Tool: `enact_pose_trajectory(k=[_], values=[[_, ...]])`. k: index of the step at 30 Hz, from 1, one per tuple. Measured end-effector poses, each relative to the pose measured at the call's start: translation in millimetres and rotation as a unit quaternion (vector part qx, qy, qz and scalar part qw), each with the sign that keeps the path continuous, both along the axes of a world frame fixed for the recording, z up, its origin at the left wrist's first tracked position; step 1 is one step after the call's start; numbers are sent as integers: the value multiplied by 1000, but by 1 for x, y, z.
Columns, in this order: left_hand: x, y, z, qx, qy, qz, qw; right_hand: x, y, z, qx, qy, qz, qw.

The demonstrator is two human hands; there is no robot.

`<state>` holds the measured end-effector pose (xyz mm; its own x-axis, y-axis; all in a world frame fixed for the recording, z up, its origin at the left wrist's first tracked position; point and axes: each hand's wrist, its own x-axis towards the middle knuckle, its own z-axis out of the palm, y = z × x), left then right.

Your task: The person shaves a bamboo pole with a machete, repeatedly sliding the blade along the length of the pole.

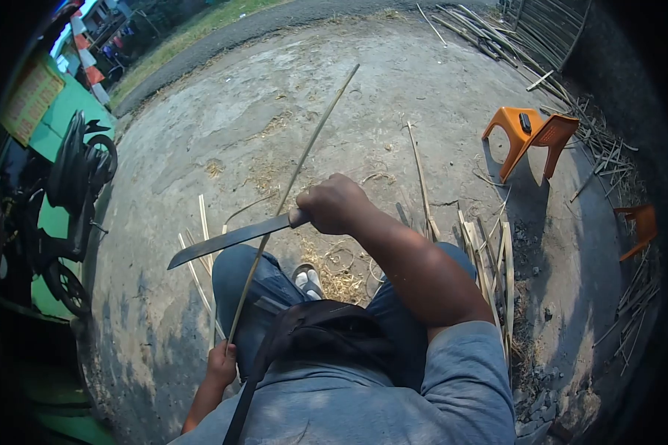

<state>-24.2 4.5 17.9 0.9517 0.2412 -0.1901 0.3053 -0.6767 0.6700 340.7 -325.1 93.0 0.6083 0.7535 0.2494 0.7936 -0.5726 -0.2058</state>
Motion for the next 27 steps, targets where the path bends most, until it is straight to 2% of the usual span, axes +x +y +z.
enact_pose_trajectory(k=[3,8,12,15,18,22,26,27], values=[[-3,0,0,-12,-1,-3,1000,11,-8,-5,22,-18,-17,999],[-4,13,-16,-25,-6,-14,1000,40,-50,-9,131,96,-210,964],[-2,11,-8,-29,11,-16,999,41,-57,-15,157,120,-214,957],[-2,11,-6,-33,13,-15,999,29,-46,-3,94,133,-190,968],[-2,10,-7,-34,9,-16,999,13,-28,-5,46,62,-97,992],[-3,11,-10,-41,8,-11,999,7,-10,-2,34,-7,-29,999],[-7,22,-26,-71,12,-6,997,29,-27,-12,79,33,-89,992],[-5,19,-21,-73,16,-8,997,36,-29,-19,138,52,-137,980]])
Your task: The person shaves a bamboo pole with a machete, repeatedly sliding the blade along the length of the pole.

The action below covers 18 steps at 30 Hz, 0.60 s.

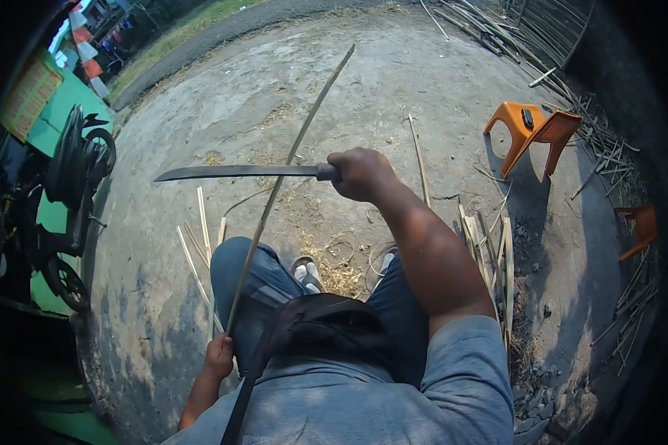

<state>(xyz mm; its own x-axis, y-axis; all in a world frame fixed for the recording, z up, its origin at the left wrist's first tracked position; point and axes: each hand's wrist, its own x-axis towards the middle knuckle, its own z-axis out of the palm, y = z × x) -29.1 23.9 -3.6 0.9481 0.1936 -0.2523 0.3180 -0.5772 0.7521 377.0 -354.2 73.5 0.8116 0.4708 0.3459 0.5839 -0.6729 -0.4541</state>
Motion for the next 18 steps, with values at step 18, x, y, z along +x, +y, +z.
enact_pose_trajectory(k=[18], values=[[2,-4,16,17,13,-11,1000,-25,19,14,-108,-107,117,982]])
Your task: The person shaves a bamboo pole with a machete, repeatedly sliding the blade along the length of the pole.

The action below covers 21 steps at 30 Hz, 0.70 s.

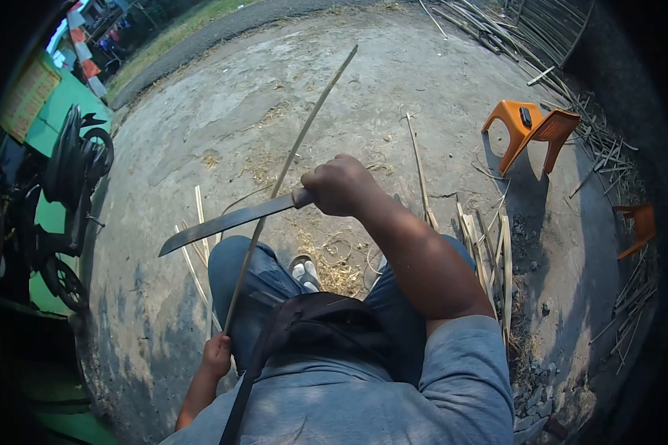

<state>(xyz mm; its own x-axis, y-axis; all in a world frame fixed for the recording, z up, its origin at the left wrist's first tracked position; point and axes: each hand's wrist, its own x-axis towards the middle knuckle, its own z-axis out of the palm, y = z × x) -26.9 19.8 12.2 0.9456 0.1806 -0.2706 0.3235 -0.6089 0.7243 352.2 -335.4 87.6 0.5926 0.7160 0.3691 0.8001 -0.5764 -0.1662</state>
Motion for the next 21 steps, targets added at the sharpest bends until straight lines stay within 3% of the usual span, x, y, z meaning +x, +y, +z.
enact_pose_trajectory(k=[3,4,8,11,13,16,19,20,21], values=[[1,2,-7,0,-12,1,1000,32,-20,-18,67,1,-82,994],[2,-1,-6,9,-21,3,1000,38,-28,-23,94,53,-121,987],[2,-7,2,16,-20,7,1000,29,-34,-11,91,96,-200,971],[3,-7,3,8,-11,5,1000,17,-28,-3,52,133,-159,977],[2,-5,0,13,-15,2,1000,4,-19,-7,63,99,-61,991],[3,-4,-3,12,-23,2,1000,-10,1,-7,-10,64,31,997],[1,-3,-3,17,-19,7,1000,-7,8,-6,9,48,50,998],[1,-3,-3,18,-18,7,1000,-1,7,-2,-55,67,12,996],[0,-4,-3,24,-22,8,999,5,3,-4,-19,79,-30,996]])
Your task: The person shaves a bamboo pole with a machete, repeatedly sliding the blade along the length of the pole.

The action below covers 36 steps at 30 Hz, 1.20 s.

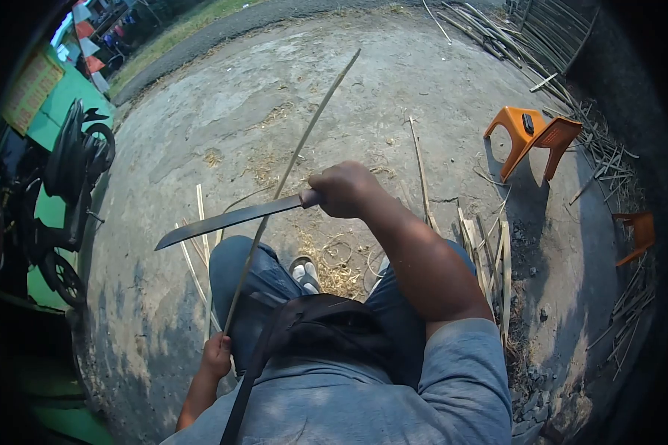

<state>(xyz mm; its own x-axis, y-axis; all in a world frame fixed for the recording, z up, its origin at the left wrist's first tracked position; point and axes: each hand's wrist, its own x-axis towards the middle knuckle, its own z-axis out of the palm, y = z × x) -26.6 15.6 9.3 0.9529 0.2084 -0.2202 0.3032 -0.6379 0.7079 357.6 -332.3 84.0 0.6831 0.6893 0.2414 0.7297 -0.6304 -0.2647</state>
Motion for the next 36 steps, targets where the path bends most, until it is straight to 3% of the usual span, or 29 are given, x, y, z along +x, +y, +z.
enact_pose_trajectory(k=[4,6,9,16,20,21,25,28,33,36], values=[[2,-4,3,18,-8,-3,1000,33,-31,-21,150,50,-136,978],[1,-4,6,24,-4,-5,1000,36,-37,-25,150,58,-169,972],[1,0,5,22,5,-9,1000,27,-39,-16,116,79,-162,977],[-1,4,-6,-7,2,-5,1000,-13,0,-2,-6,27,25,999],[0,0,-4,5,-7,0,1000,-2,-6,-4,58,-25,37,997],[-1,0,-5,6,-12,0,1000,0,-11,3,32,-5,-9,999],[0,1,-8,1,-13,2,1000,27,-35,-6,114,108,-160,975],[0,-2,3,-2,12,2,1000,34,-44,-23,153,110,-185,964],[4,-7,18,1,45,2,999,12,-32,5,-37,144,-115,982],[5,-7,19,2,44,2,999,-6,-12,3,-12,77,-16,997]])
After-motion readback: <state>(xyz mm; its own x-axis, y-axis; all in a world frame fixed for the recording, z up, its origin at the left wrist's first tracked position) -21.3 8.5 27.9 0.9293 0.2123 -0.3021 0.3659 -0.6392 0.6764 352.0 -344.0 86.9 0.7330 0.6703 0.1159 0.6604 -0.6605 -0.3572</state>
